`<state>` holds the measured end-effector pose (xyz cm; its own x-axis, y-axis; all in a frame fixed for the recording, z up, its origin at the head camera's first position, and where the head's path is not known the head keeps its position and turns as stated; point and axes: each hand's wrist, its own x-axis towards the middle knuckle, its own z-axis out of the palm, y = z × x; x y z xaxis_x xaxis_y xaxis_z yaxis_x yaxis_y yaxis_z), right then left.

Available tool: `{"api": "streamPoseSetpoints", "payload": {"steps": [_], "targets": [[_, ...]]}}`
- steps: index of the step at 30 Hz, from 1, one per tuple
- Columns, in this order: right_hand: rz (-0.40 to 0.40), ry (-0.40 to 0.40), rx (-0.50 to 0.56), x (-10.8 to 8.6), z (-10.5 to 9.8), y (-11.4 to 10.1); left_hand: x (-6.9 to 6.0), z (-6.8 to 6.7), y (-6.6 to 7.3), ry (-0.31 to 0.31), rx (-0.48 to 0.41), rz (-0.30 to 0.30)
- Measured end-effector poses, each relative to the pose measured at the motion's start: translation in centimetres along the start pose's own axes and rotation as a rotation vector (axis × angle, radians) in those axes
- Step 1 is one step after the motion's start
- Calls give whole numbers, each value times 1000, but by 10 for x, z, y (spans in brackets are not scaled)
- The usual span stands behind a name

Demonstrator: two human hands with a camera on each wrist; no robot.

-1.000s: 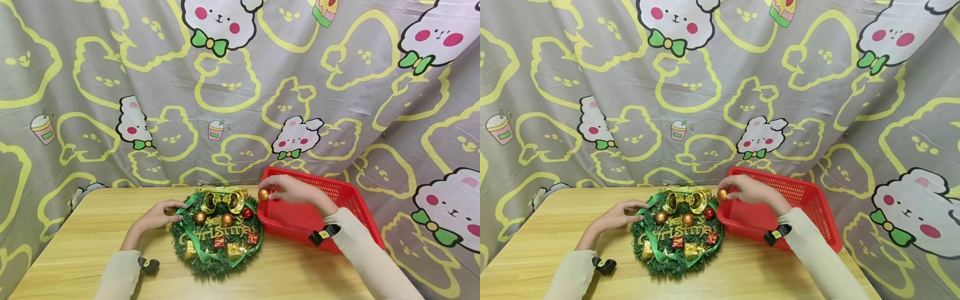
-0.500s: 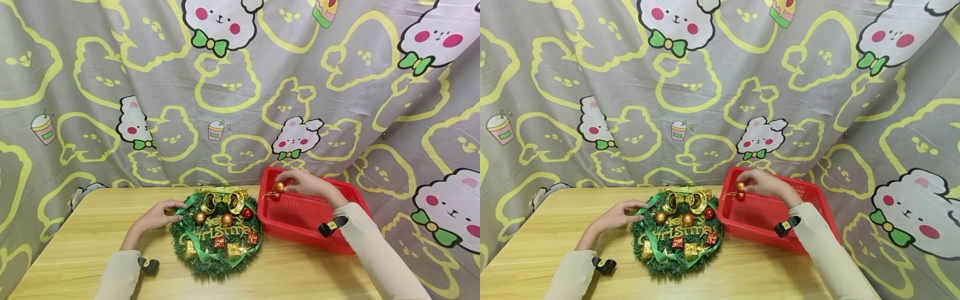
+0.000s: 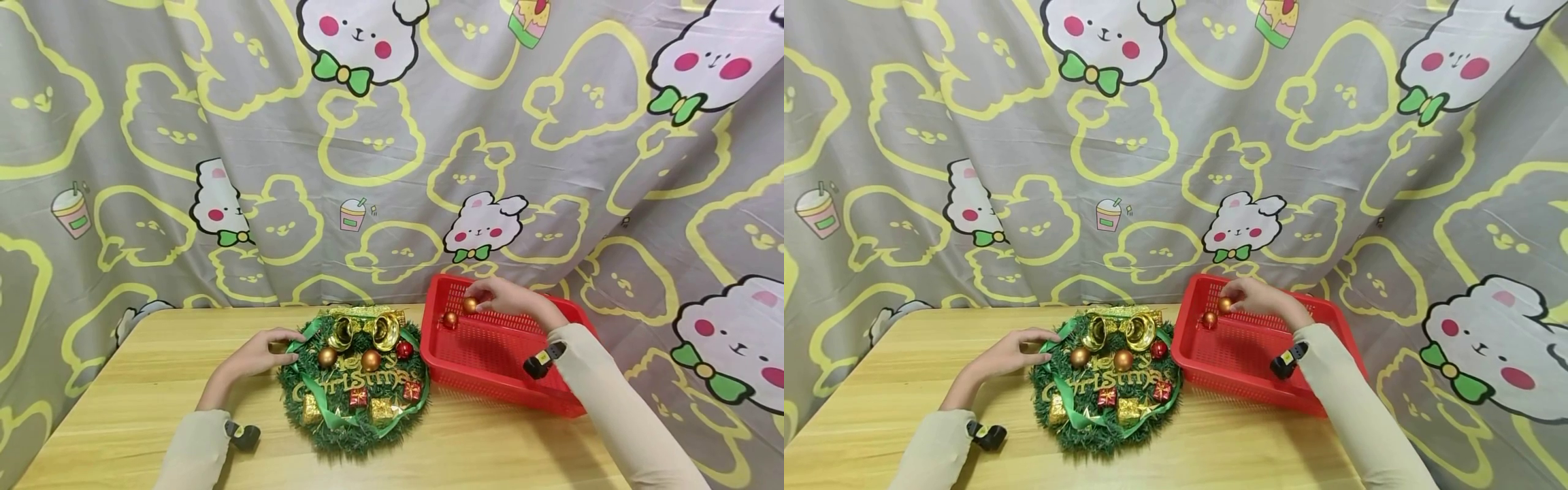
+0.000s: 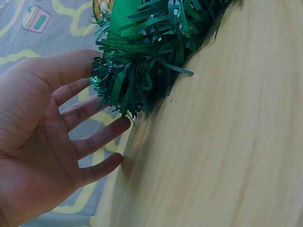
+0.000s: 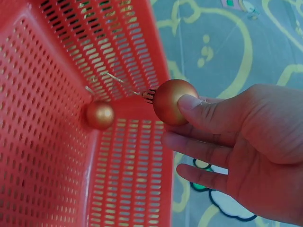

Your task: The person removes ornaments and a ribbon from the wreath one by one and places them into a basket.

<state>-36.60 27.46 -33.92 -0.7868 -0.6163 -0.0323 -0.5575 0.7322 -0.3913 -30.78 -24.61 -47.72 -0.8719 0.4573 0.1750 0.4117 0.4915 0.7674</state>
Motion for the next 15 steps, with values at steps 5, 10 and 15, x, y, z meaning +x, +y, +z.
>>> {"api": "streamPoseSetpoints", "payload": {"steps": [5,10,15], "targets": [[19,-28,27,5,3,17,-1,0,1,1,-2,0],[20,-50,39,10,7,29,-1,0,0,2,1,9],[59,-92,57,15,11,36,0,1,-1,5,24,17]]}}
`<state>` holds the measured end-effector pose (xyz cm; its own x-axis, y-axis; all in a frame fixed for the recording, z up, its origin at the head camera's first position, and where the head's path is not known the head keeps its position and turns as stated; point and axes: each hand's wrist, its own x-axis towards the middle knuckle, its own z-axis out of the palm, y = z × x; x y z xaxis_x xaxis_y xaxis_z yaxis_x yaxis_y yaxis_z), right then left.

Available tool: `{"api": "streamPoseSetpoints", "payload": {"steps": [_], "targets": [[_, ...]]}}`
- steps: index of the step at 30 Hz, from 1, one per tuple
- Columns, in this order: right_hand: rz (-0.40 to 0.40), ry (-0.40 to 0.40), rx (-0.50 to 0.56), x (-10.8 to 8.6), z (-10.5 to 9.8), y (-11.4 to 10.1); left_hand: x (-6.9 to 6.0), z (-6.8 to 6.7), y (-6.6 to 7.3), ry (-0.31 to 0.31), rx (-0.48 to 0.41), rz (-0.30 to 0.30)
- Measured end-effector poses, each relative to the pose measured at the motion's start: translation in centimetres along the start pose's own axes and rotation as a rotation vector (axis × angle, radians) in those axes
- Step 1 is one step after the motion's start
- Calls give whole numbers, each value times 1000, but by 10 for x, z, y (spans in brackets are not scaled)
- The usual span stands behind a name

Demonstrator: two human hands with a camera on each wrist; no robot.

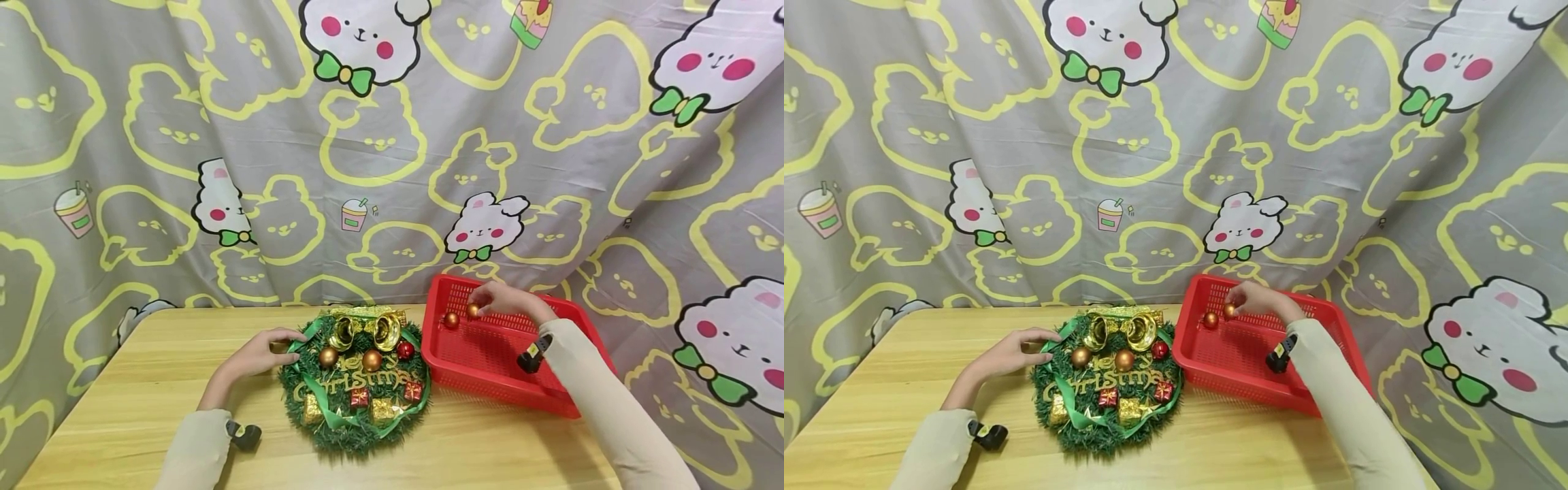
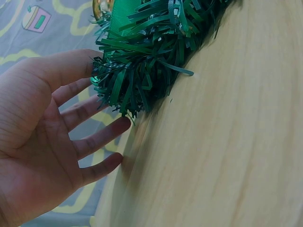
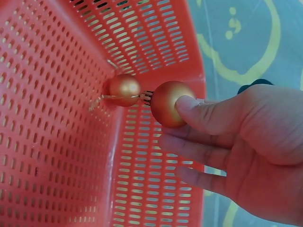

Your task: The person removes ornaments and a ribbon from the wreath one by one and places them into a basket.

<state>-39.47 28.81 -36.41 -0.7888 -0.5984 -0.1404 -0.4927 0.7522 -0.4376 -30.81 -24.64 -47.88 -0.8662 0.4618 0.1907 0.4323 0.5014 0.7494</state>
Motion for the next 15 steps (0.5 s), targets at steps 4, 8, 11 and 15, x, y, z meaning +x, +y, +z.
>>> {"api": "streamPoseSetpoints", "payload": {"steps": [4,8,11,15], "targets": [[38,-34,8,5,4,4,0,1,-1,3,5,-14],[77,-48,-4,10,7,7,1,1,-2,1,5,-20],[100,-55,-8,11,9,8,1,1,-2,-5,8,-13],[104,-60,-15,13,11,9,1,-1,-2,-12,2,-8]]}}
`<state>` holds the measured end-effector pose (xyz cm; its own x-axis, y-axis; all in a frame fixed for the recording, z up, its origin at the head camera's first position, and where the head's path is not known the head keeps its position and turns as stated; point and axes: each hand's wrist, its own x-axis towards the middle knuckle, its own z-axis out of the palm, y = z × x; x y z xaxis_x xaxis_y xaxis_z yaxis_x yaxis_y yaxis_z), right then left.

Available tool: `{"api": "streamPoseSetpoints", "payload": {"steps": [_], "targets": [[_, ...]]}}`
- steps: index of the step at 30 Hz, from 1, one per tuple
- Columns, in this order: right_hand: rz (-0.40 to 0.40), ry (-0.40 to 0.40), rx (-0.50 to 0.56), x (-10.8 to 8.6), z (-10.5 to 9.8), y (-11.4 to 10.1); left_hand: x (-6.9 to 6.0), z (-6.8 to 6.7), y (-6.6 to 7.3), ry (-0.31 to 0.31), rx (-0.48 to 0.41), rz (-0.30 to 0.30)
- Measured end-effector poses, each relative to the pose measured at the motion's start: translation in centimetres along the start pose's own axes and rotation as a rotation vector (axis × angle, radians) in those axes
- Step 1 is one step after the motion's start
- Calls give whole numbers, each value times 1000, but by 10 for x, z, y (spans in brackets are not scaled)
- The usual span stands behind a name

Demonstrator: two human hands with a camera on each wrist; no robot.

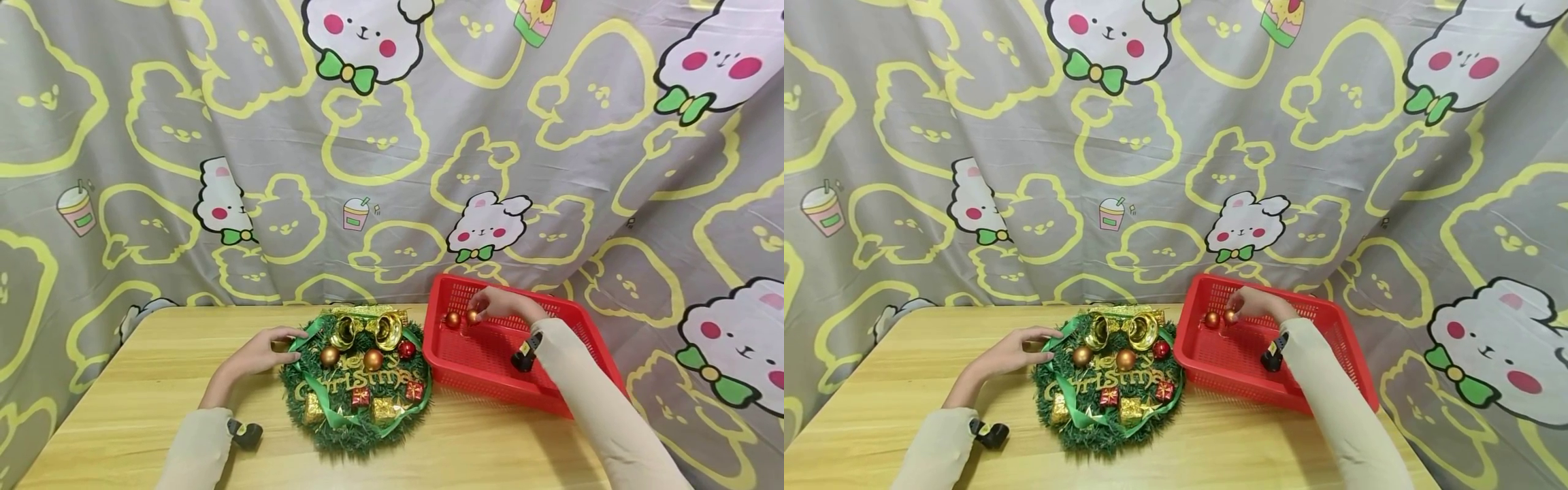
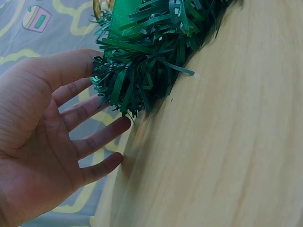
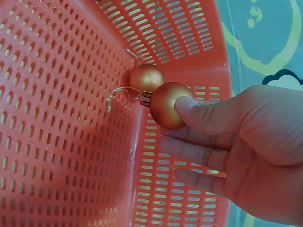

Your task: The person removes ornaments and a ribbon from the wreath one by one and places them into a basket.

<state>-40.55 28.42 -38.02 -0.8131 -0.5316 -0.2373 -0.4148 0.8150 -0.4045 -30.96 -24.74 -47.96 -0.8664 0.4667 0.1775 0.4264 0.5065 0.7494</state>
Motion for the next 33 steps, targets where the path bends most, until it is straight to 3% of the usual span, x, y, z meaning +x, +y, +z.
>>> {"api": "streamPoseSetpoints", "payload": {"steps": [5,10,17,33], "targets": [[9,-2,-14,4,4,3,0,-1,-1,0,0,-15],[-41,-21,-17,4,5,4,-1,-1,1,0,-7,-11],[30,-21,23,11,13,3,-1,0,2,0,-13,-14],[81,-39,55,16,19,8,0,2,0,6,-7,-29]]}}
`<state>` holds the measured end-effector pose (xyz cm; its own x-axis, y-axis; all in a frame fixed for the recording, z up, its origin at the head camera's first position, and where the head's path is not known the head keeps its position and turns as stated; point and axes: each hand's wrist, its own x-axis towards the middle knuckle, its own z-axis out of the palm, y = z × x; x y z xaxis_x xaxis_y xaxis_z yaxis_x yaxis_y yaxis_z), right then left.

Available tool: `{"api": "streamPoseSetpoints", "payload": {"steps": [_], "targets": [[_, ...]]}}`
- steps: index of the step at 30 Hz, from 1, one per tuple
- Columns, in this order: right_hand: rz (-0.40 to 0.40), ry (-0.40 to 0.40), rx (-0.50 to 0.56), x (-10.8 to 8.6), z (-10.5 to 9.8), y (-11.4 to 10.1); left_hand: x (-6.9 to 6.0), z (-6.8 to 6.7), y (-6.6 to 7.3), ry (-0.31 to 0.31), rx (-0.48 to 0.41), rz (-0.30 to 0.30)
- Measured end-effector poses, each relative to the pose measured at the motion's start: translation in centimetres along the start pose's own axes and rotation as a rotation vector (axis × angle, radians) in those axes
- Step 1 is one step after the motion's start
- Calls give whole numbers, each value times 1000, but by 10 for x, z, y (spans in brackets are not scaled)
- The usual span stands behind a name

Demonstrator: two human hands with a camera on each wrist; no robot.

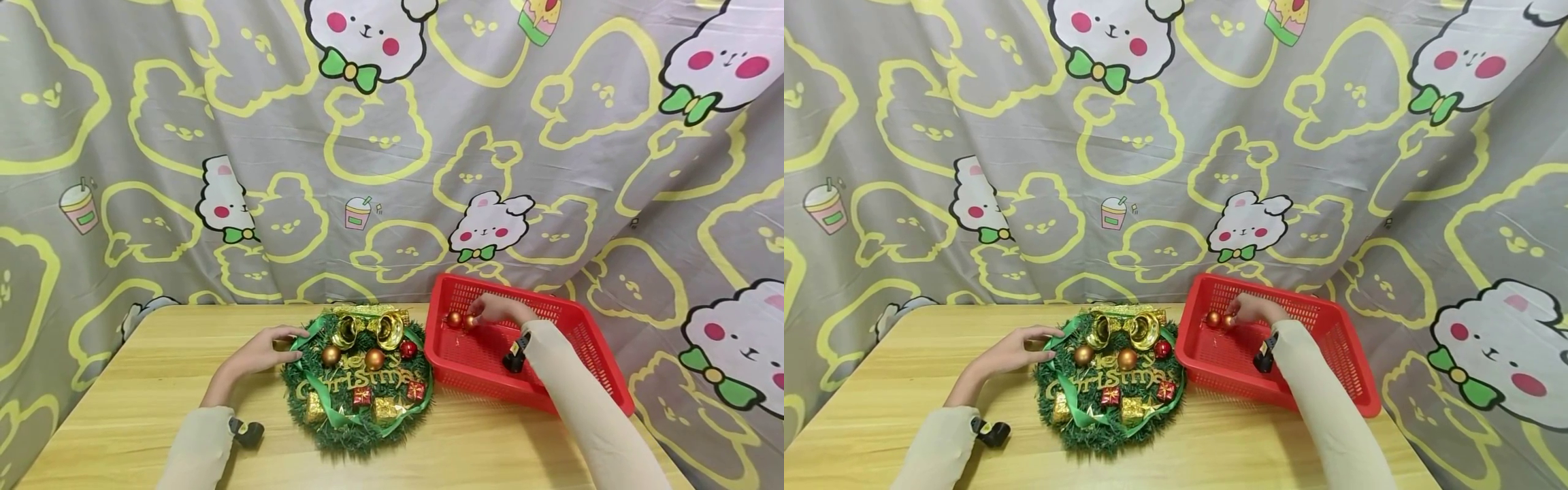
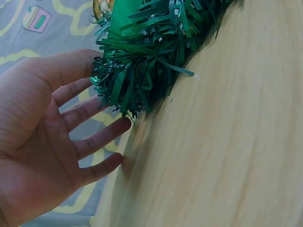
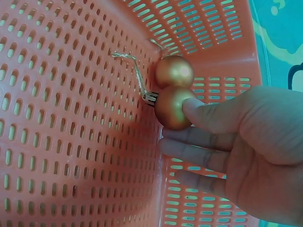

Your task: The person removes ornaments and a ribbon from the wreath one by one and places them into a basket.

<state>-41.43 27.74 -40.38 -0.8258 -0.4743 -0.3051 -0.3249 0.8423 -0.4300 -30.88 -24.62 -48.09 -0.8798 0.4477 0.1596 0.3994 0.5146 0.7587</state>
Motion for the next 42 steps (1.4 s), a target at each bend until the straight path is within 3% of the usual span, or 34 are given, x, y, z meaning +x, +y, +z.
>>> {"api": "streamPoseSetpoints", "payload": {"steps": [25,42], "targets": [[77,11,30,-1,5,4,-1,-2,3,-2,-14,13],[16,67,10,-5,2,7,0,-2,4,2,-14,16]]}}
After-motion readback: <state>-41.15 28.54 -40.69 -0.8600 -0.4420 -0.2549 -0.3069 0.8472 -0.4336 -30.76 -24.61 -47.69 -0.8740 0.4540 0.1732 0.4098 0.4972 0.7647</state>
